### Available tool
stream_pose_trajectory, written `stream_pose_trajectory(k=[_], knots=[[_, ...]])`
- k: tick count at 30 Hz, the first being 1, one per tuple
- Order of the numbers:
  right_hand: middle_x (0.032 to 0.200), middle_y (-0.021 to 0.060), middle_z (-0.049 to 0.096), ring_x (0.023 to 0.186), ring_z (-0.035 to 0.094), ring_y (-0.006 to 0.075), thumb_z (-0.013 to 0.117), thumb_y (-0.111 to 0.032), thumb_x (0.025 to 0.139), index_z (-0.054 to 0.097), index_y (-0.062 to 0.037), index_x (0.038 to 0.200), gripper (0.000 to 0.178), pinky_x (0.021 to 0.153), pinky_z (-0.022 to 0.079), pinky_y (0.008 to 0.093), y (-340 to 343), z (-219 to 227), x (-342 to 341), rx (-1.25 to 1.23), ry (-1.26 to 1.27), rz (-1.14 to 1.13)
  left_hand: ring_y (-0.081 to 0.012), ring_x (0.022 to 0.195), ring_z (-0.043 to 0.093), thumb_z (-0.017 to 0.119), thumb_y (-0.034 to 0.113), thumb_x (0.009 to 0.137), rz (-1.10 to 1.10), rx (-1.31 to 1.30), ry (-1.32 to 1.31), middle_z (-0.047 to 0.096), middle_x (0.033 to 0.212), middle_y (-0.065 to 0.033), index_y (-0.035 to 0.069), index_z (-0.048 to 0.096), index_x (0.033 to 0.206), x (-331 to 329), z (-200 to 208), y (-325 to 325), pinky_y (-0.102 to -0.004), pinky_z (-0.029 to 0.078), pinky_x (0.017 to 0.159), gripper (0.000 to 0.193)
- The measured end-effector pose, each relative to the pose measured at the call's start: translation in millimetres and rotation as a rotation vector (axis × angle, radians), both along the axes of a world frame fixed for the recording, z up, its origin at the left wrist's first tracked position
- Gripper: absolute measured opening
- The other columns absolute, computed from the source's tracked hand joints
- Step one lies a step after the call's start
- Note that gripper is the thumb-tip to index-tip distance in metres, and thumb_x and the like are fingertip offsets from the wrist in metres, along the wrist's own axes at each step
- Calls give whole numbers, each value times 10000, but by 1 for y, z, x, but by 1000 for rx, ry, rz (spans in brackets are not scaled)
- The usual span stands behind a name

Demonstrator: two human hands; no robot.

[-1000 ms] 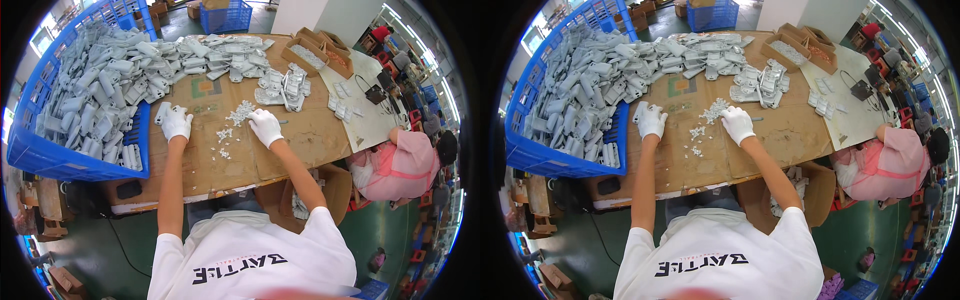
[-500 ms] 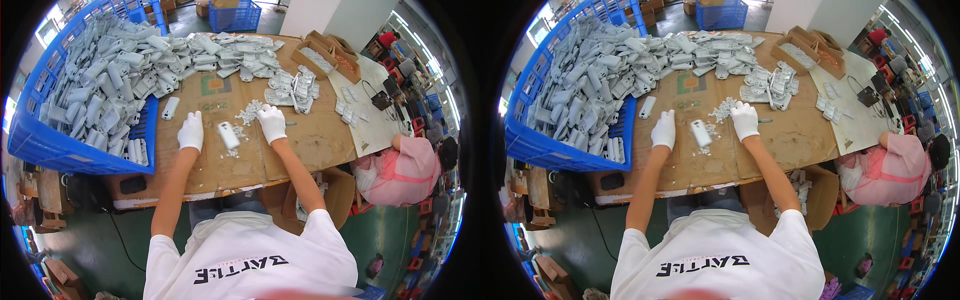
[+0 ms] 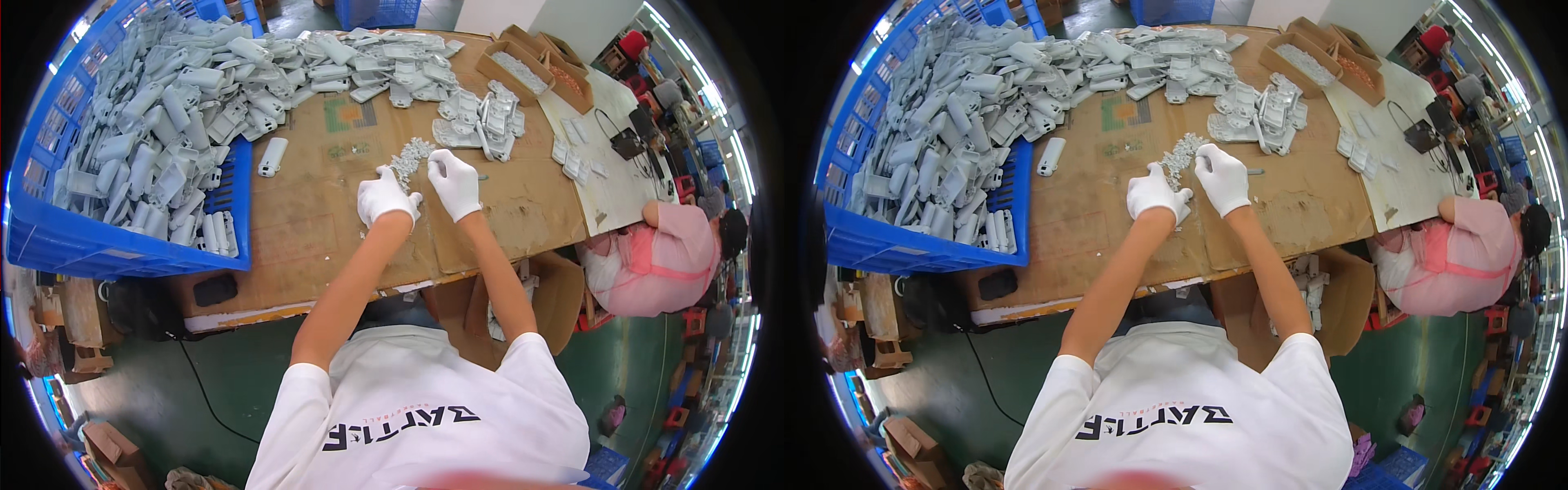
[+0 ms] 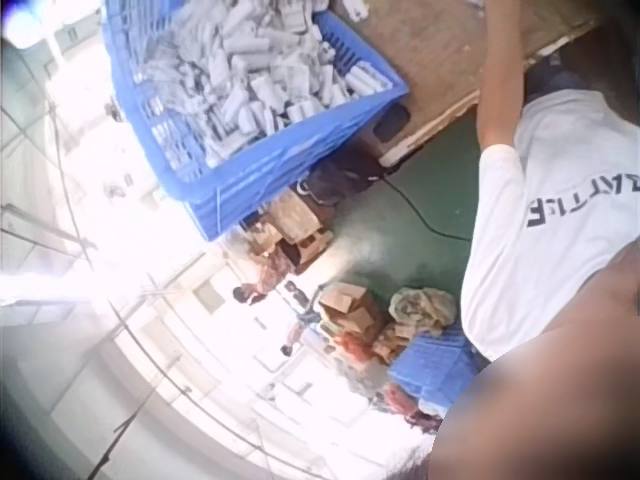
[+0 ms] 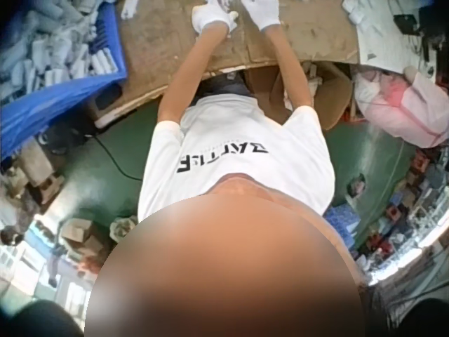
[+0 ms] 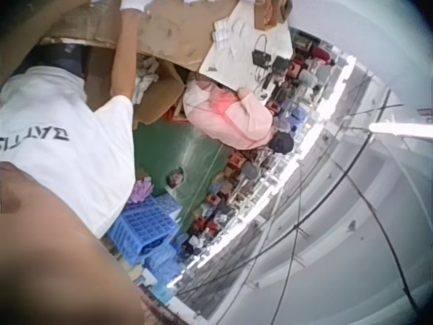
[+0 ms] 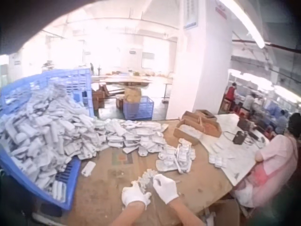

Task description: The person picks up a remote control housing and small white components, fits the components into the housing, and presses them into place. They then set the assembled housing aside on the table and repeat the process.

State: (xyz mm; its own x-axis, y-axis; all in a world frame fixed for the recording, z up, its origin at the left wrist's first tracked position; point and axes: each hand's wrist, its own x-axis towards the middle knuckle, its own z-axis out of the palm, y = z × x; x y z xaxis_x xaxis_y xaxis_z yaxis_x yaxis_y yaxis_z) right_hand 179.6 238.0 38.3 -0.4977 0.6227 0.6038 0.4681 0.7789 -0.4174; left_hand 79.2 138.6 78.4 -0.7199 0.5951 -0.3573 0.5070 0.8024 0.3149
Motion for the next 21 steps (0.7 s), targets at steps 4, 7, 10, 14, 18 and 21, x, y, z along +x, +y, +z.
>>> stream_pose_trajectory(k=[4, 7, 10, 14, 18, 21], knots=[[763, 79, 662, 629, 618, 168, 666, -55, 806, 691, -66, 902, 100, 637, 505, 285, -14, -11, 18, -426, 219, 163, -339, 1128, 627, 813, 449, 724, -89, -60, -83, 610, 1210, -242, 78, 462, 1314, -17, -2, 5, -423, 539, 905, 780], [808, 79, 671, 644, 620, 167, 658, -29, 795, 705, -65, 874, 98, 627, 498, 281, -23, -18, 23, -424, 185, 168, -334, 1106, 645, 812, 406, 728, -139, -84, -105, 643, 1175, -216, 75, 474, 1284, -27, -7, 4, -430, 549, 891, 729], [814, 80, 666, 655, 625, 175, 655, -11, 786, 718, -66, 862, 113, 618, 492, 282, -37, -17, 17, -399, 180, 224, -353, 1130, 628, 817, 287, 720, -134, -66, -108, 587, 1228, -234, 95, 439, 1345, -26, -3, -1, -433, 550, 896, 755], [811, 74, 659, 690, 641, 190, 658, -5, 794, 718, -66, 911, 146, 627, 508, 290, -63, -21, 9, -352, 193, 305, -379, 1158, 606, 817, 279, 735, -49, 40, -125, 534, 1274, -260, 117, 400, 1403, -34, -7, -6, -448, 542, 912, 804], [842, 72, 662, 675, 647, 172, 673, -12, 808, 670, -67, 975, 176, 639, 522, 296, -78, -26, 17, -480, 260, 127, -387, 1103, 631, 767, 467, 760, -27, 93, -57, 543, 1256, -274, 113, 361, 1417, -31, 13, -25, -441, 544, 904, 850], [809, 64, 640, 650, 630, 166, 676, 0, 801, 655, -59, 895, 113, 627, 513, 297, -76, -32, 27, -434, 245, 107, -379, 1081, 641, 775, 532, 720, -60, 70, -43, 513, 1271, -270, 99, 281, 1480, -17, 21, -33, -436, 547, 898, 1004]])
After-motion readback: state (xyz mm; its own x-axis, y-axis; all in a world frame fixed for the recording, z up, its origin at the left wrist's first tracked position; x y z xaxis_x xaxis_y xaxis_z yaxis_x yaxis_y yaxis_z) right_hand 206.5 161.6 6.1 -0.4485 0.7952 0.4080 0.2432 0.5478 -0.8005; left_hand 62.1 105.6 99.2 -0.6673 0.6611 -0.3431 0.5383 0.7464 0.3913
